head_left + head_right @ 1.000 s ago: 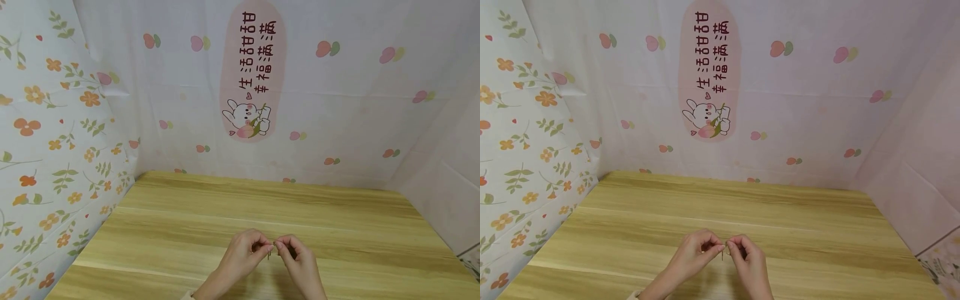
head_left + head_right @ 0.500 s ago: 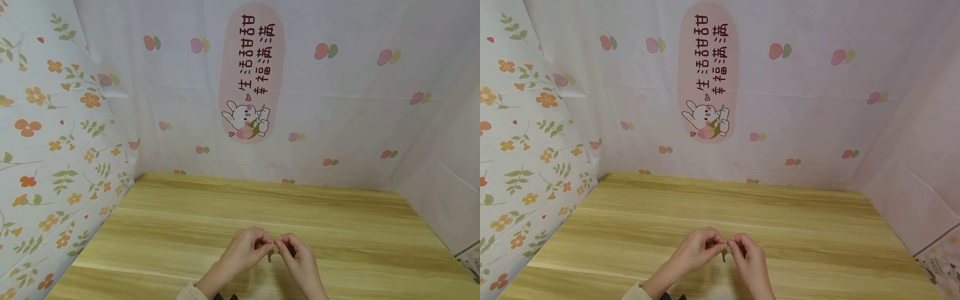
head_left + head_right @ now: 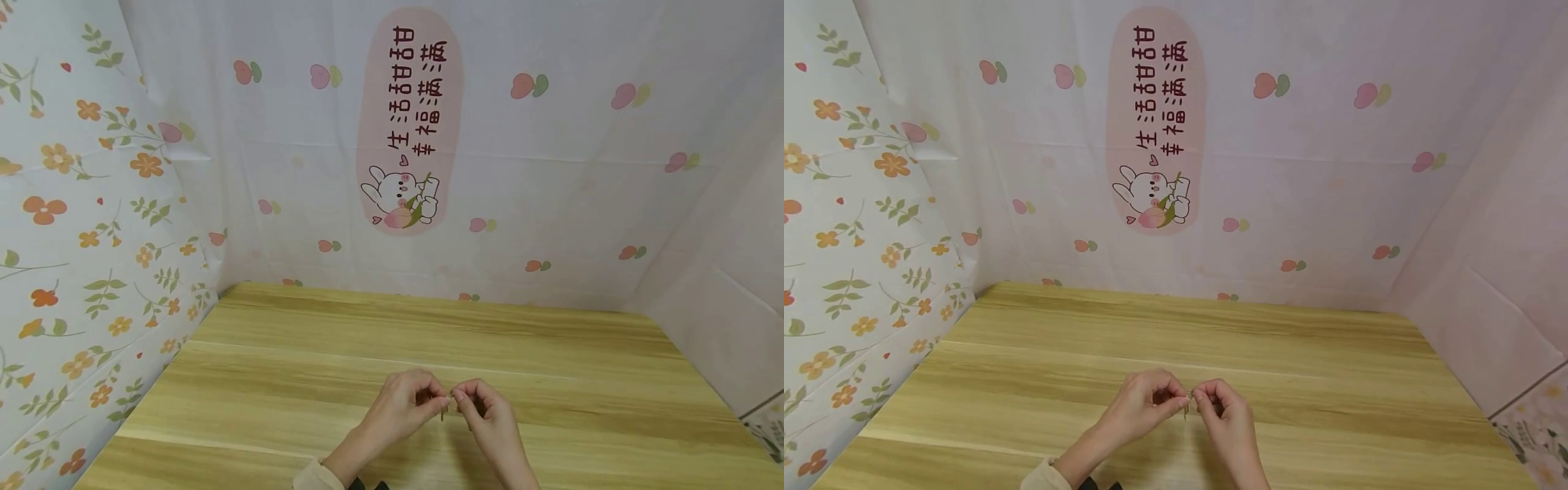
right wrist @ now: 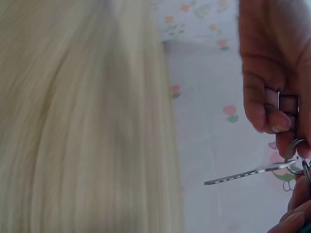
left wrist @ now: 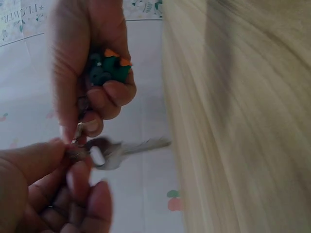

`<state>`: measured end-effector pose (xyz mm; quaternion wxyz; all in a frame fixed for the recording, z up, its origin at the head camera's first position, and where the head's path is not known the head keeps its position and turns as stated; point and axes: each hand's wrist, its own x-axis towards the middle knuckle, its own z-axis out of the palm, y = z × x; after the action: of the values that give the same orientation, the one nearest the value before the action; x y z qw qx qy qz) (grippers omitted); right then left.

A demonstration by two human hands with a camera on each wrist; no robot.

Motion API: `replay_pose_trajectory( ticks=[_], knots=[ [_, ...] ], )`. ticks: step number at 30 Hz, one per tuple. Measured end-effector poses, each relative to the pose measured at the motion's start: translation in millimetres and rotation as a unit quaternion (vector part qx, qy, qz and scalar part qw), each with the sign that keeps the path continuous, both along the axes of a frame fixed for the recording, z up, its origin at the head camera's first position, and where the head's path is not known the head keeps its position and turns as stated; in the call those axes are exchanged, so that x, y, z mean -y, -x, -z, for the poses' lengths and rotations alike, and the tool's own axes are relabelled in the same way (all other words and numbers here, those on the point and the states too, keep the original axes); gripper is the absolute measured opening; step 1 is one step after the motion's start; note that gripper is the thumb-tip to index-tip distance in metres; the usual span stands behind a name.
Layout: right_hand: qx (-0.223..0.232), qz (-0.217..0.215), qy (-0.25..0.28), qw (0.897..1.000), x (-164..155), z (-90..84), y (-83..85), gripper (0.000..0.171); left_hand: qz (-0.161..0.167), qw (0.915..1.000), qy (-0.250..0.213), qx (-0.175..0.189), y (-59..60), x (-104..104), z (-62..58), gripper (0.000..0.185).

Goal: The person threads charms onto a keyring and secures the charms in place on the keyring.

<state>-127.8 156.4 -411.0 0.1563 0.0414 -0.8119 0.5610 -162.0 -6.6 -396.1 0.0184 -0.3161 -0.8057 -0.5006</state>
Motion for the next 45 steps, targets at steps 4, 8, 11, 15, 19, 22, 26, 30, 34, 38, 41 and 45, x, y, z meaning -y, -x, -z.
replay_pose_trajectory(
  ticks=[4, 8, 11, 15, 19, 22, 26, 30, 34, 38, 41, 45],
  knots=[
    [-0.083, -0.009, -0.038, 0.996, 1.1, 3.0, 0.2, 0.012, 0.006, 0.9994, 0.012, 0.033, 0.7, 0.0, -2.3, 0.015],
    [-0.093, -0.009, -0.040, 0.995, 1.2, 4.0, 0.2, 0.010, 0.001, 0.9994, 0.012, 0.032, 1.8, -0.8, -2.3, 0.016],
    [-0.042, -0.004, -0.012, 0.999, -0.2, 2.9, 0.2, 0.007, -0.001, 0.9998, 0.003, 0.017, 2.5, -1.9, -0.9, 0.015],
    [0.035, -0.006, 0.040, 0.999, -2.8, 0.6, 0.4, 0.009, -0.004, 0.9999, -0.013, 0.000, 3.0, -3.6, 0.4, 0.014],
    [0.035, -0.011, 0.049, 0.998, -4.0, 1.5, 0.4, 0.009, 0.001, 1.0000, -0.008, 0.003, 2.4, -4.3, -0.2, 0.011],
    [-0.030, -0.015, 0.013, 0.999, -2.8, 4.3, 0.7, 0.006, 0.008, 0.9996, 0.010, 0.025, 1.7, -4.1, -1.3, 0.011],
    [-0.102, -0.018, -0.030, 0.994, -0.7, 6.0, 0.5, 0.013, 0.006, 0.9986, 0.027, 0.045, 2.1, -4.3, -2.5, 0.015],
    [-0.102, -0.014, -0.034, 0.994, -0.3, 6.1, 0.5, 0.013, 0.003, 0.9991, 0.024, 0.036, 2.6, -5.2, -2.1, 0.015],
    [-0.102, -0.008, -0.030, 0.994, -1.4, 7.5, -0.5, 0.009, -0.002, 0.9999, 0.014, 0.006, 2.2, -6.7, 1.5, 0.015],
    [-0.070, 0.002, -0.013, 0.997, -1.8, 7.6, -1.5, 0.009, -0.002, 0.9996, 0.003, -0.029, 1.8, -7.4, 4.3, 0.015],
    [-0.054, 0.004, -0.005, 0.999, -1.4, 7.0, -2.6, 0.010, 0.005, 0.9993, -0.001, -0.038, 1.6, -6.9, 4.6, 0.015],
    [-0.094, -0.010, -0.025, 0.995, -1.1, 7.4, -3.7, 0.011, 0.011, 0.9998, 0.006, -0.014, 1.0, -5.3, 2.9, 0.016]
  ],
)
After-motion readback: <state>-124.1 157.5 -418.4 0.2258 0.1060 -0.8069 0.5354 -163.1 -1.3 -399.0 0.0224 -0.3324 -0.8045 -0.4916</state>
